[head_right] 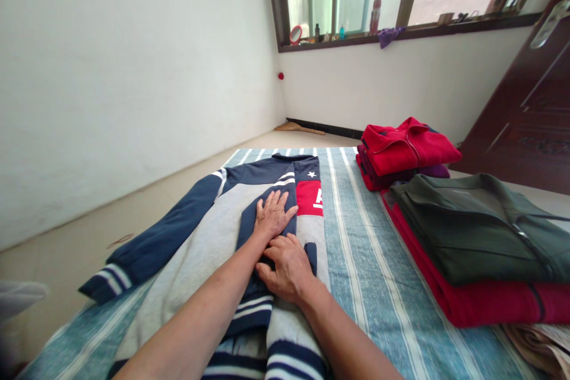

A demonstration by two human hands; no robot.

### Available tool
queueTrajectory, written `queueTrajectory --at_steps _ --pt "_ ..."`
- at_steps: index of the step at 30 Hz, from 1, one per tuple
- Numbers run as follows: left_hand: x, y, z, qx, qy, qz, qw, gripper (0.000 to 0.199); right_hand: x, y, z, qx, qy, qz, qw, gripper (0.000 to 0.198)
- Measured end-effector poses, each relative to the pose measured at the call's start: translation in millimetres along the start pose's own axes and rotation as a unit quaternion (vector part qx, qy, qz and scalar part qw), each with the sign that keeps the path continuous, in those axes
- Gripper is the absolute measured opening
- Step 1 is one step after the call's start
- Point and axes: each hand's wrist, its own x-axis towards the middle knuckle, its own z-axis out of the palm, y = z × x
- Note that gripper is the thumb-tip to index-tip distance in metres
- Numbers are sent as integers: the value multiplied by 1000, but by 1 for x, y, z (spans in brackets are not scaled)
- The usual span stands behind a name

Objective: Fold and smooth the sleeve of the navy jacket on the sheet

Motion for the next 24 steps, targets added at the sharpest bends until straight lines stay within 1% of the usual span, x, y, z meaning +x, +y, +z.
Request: queueTrajectory --at_steps 24 --pt "1 0 1 1 1 -1 1000 66 1 1 1 5 7 -3 1000 8"
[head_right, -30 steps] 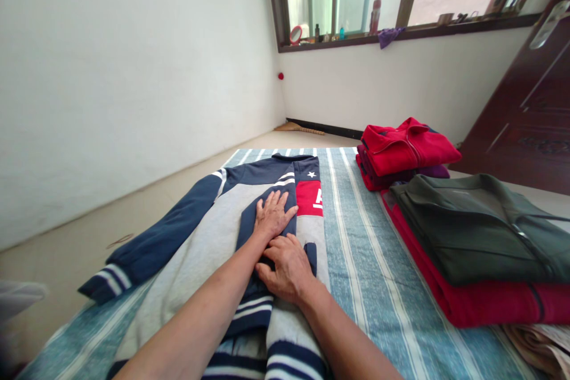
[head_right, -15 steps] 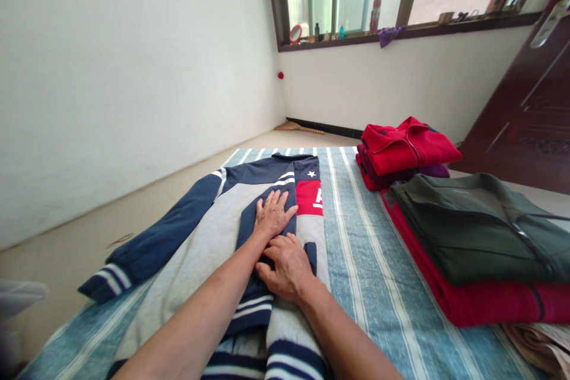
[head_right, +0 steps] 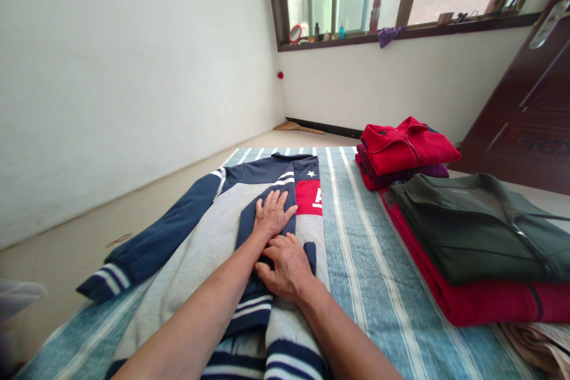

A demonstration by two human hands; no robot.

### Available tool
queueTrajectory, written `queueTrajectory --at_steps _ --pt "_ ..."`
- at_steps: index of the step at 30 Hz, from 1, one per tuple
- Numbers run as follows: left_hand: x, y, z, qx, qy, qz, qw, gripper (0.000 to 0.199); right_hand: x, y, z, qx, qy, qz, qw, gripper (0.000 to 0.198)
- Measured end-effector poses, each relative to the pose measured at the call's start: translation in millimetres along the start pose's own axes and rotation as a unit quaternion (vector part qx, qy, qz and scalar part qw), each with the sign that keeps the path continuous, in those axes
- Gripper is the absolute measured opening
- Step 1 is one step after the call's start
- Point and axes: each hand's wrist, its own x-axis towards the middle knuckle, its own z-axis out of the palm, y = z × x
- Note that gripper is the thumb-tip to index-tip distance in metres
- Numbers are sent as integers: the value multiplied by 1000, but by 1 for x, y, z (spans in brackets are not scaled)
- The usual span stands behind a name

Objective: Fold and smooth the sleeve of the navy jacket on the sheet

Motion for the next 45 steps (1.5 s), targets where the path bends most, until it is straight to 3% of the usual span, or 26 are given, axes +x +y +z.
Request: queueTrajectory --at_steps 17,33,41,45 --pt "5 -2 -1 2 -66 -5 998 70 -1 2 2 0 0 4 1000 7" --pt "5 -2 0 3 -72 -7 997 71 -1 0 2 5 -5 15 1000 6" --pt "2 -2 -11 -20 -97 -7 995 72 -2 -3 3 4 -4 17 1000 6" --pt "-6 0 -26 -39 -112 -1 993 74 -7 0 7 13 28 -7 999 8"
